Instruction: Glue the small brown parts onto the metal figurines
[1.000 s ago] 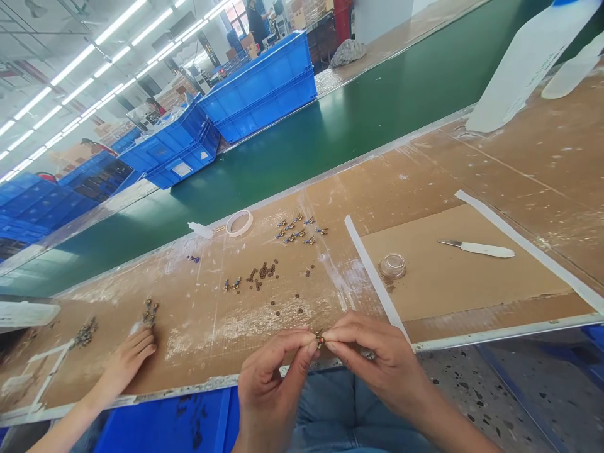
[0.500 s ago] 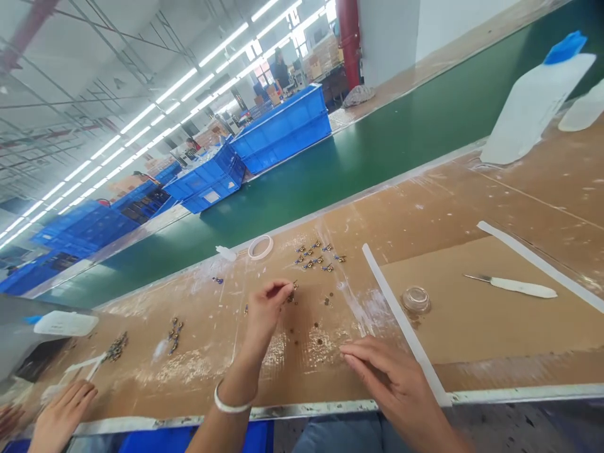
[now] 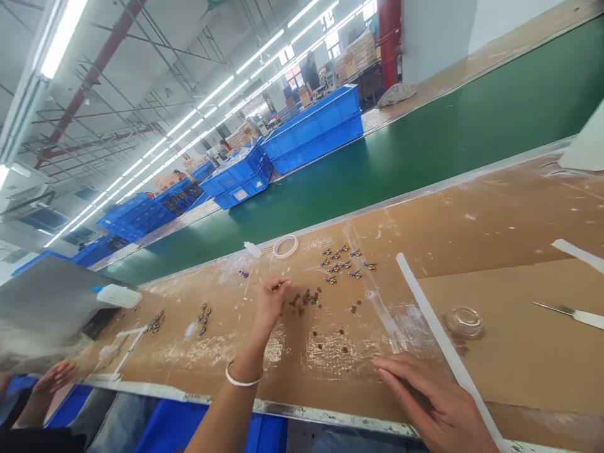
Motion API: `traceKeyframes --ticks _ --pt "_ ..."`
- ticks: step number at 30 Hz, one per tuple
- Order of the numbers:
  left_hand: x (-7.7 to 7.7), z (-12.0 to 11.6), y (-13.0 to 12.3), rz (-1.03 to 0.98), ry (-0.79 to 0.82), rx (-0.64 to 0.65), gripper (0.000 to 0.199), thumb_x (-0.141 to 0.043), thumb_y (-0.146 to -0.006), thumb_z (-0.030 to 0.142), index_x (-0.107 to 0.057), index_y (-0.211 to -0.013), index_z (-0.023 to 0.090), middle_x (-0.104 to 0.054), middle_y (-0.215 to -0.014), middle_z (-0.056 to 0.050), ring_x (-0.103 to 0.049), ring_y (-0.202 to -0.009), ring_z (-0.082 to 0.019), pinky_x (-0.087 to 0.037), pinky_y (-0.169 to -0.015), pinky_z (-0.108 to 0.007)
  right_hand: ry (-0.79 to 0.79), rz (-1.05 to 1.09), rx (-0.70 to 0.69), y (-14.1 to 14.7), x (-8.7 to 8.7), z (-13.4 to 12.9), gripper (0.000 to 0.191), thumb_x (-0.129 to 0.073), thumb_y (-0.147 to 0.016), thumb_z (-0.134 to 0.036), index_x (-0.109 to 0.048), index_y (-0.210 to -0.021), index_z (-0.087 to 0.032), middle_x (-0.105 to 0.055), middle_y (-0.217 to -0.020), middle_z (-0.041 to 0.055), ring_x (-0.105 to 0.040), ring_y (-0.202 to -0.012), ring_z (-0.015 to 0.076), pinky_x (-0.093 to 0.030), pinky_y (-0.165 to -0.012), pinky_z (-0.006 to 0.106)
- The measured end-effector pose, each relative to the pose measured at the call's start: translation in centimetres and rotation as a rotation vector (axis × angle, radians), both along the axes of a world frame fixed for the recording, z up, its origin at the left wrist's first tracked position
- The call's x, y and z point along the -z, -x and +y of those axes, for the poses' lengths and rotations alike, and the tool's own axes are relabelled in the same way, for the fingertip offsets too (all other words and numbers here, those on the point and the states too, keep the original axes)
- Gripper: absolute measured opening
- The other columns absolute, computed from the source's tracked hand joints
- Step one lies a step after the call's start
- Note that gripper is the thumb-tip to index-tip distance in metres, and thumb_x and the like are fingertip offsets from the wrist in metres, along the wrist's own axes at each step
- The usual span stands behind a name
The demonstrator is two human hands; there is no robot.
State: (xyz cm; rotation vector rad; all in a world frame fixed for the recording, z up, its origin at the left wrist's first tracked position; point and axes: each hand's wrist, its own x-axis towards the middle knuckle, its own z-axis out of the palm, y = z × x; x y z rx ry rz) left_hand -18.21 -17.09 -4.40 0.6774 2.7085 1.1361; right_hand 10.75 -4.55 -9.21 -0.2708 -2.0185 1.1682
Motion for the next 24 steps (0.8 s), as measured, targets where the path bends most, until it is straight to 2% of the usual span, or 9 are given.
traceKeyframes --ticks 4,7,12,16,21,24 --pt "-1.2 -5.7 0.3 0.023 0.125 -0.113 0.028 -0.062 -0.07 0.039 -0.074 -0.076 0.014 -0.07 -0.08 -0.007 -0.06 -0.078 -0.021 -0.041 -0.077 -0.032 -0.082 -0.029 0.013 -0.3 -0.2 0.2 0.015 -0.053 -0.096 -0.03 -0.065 -0.104 -0.026 -0.07 -0.096 -0.0044 -0.067 -0.086 0.0084 -0.052 -0.083 0.013" --pt "-1.1 -7.8 0.2 -0.014 0.2 -0.135 0.028 -0.063 -0.07 0.036 -0.074 -0.079 0.012 -0.071 -0.08 -0.008 -0.062 -0.076 -0.021 -0.042 -0.074 -0.031 -0.135 -0.029 0.03 -0.2 -0.4 0.4 0.018 -0.05 -0.098 -0.034 -0.065 -0.103 -0.026 -0.07 -0.095 -0.0048 -0.068 -0.083 0.0089 -0.054 -0.079 0.014" --pt "0.5 -7.6 0.5 -0.022 0.252 -0.136 0.035 -0.059 -0.076 0.041 -0.074 -0.087 0.01 -0.069 -0.078 -0.008 -0.058 -0.072 -0.019 -0.039 -0.069 -0.029 -0.191 -0.002 0.079 0.3 -0.6 0.2 0.024 -0.046 -0.099 -0.037 -0.066 -0.097 -0.025 -0.071 -0.09 -0.0047 -0.069 -0.078 0.0107 -0.056 -0.074 0.017" --pt "1.1 -6.5 1.1 -0.044 0.274 -0.152 0.026 -0.063 -0.071 0.035 -0.07 -0.076 0.011 -0.063 -0.067 -0.005 -0.053 -0.065 -0.016 -0.034 -0.062 -0.026 -0.166 -0.012 0.082 0.5 -1.1 0.2 0.026 -0.045 -0.099 -0.037 -0.067 -0.093 -0.024 -0.071 -0.088 -0.004 -0.069 -0.075 0.011 -0.057 -0.072 0.017" --pt "0.0 -6.2 1.5 -0.114 0.254 -0.147 0.015 -0.064 -0.062 0.026 -0.06 -0.058 0.012 -0.053 -0.053 -0.001 -0.044 -0.053 -0.011 -0.027 -0.054 -0.023 -0.108 -0.01 0.073 0.2 -1.6 0.2 0.023 -0.048 -0.098 -0.034 -0.068 -0.094 -0.023 -0.071 -0.089 -0.002 -0.069 -0.076 0.0115 -0.057 -0.071 0.016" --pt "-1.4 -6.0 0.6 -0.162 0.161 -0.156 0.018 -0.066 -0.06 0.028 -0.06 -0.064 0.011 -0.053 -0.054 0.0 -0.046 -0.052 -0.011 -0.031 -0.053 -0.022 -0.073 0.008 0.06 0.0 -1.3 0.1 0.018 -0.05 -0.097 -0.031 -0.067 -0.096 -0.024 -0.07 -0.09 -0.0025 -0.069 -0.079 0.0102 -0.055 -0.075 0.015"
